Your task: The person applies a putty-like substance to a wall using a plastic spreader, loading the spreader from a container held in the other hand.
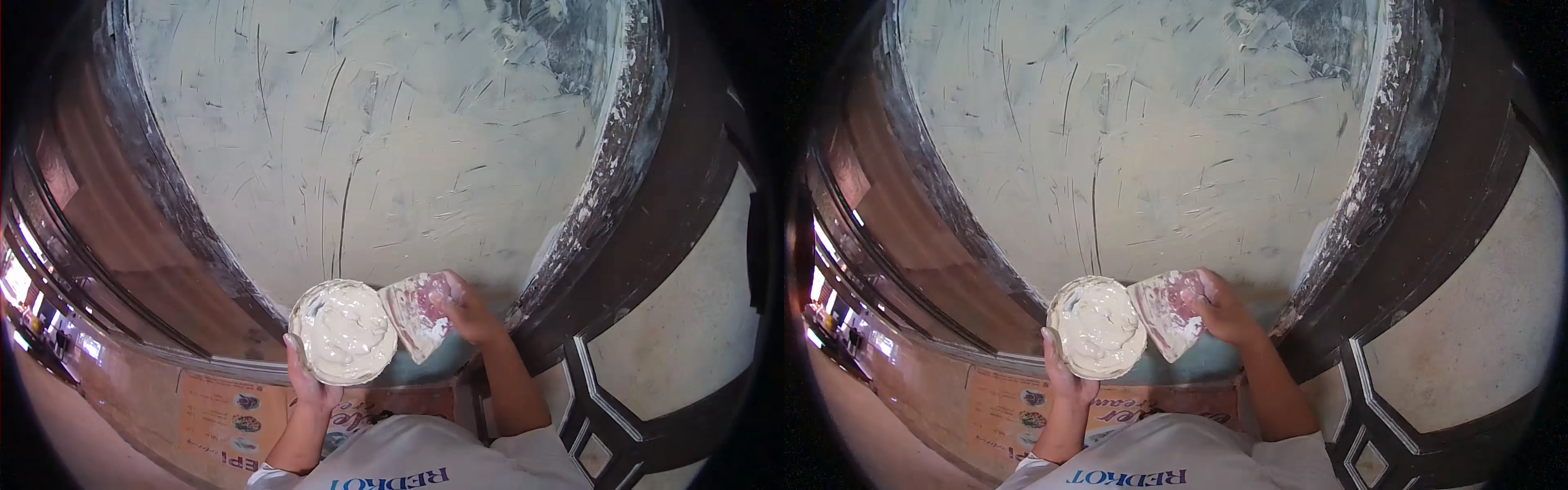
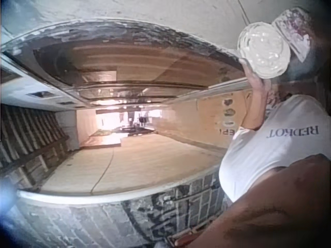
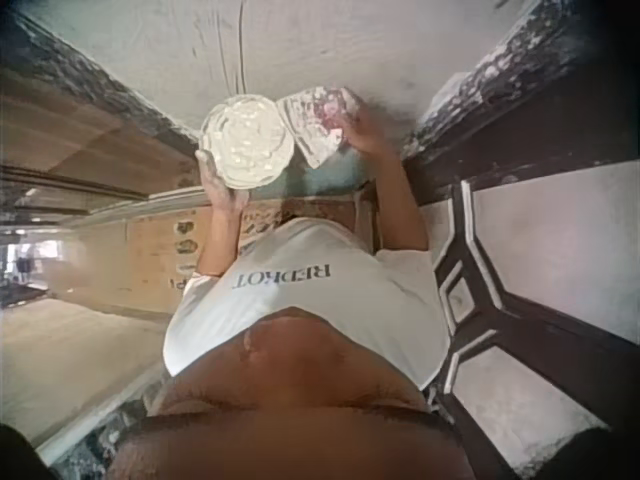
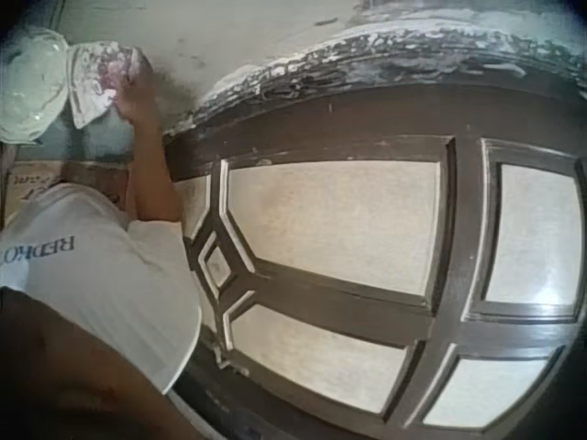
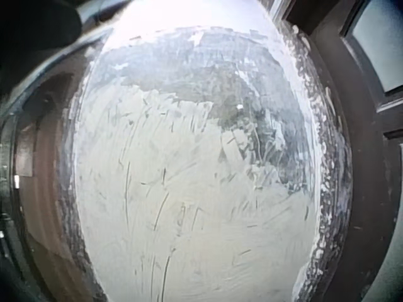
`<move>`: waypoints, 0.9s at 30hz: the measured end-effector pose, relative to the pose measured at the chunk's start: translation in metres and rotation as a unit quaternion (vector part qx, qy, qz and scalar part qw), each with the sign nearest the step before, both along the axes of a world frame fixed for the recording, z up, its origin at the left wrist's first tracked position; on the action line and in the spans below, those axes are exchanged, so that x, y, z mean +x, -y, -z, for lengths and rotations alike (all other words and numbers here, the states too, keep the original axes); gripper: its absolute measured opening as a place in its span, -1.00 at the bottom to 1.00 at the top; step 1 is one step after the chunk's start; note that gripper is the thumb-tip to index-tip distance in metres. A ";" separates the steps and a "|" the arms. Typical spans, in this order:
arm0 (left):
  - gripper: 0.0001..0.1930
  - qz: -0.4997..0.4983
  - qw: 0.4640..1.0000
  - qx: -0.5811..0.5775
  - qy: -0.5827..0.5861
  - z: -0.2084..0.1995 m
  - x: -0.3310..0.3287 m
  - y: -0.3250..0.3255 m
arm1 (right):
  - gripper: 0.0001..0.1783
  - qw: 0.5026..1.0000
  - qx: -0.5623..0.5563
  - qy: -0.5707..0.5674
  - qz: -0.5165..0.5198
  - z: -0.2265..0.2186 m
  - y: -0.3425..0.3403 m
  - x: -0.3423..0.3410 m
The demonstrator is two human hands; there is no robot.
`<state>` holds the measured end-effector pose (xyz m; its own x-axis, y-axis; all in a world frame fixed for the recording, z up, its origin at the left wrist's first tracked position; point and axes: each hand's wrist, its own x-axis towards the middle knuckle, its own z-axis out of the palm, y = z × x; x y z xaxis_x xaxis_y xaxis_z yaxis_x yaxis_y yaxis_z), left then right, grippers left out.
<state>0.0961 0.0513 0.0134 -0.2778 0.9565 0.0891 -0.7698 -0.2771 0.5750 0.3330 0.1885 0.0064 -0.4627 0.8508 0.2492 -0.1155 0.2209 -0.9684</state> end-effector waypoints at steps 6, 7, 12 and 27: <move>-0.36 -0.026 0.999 0.027 0.039 -0.009 -0.004 0.002 | -0.66 0.998 -0.049 0.028 -0.006 -0.005 0.009 0.027; -0.36 -0.028 0.998 0.025 0.040 -0.008 -0.006 0.002 | -0.67 0.998 -0.065 -0.005 0.014 -0.007 0.010 0.028; -0.36 -0.034 0.999 0.021 0.028 -0.003 -0.012 0.002 | -0.71 0.991 -0.096 -0.064 0.064 0.001 0.015 0.029; -0.35 -0.023 0.998 0.024 0.050 0.007 -0.063 0.029 | -0.82 0.988 0.056 0.015 0.141 -0.020 0.035 -0.020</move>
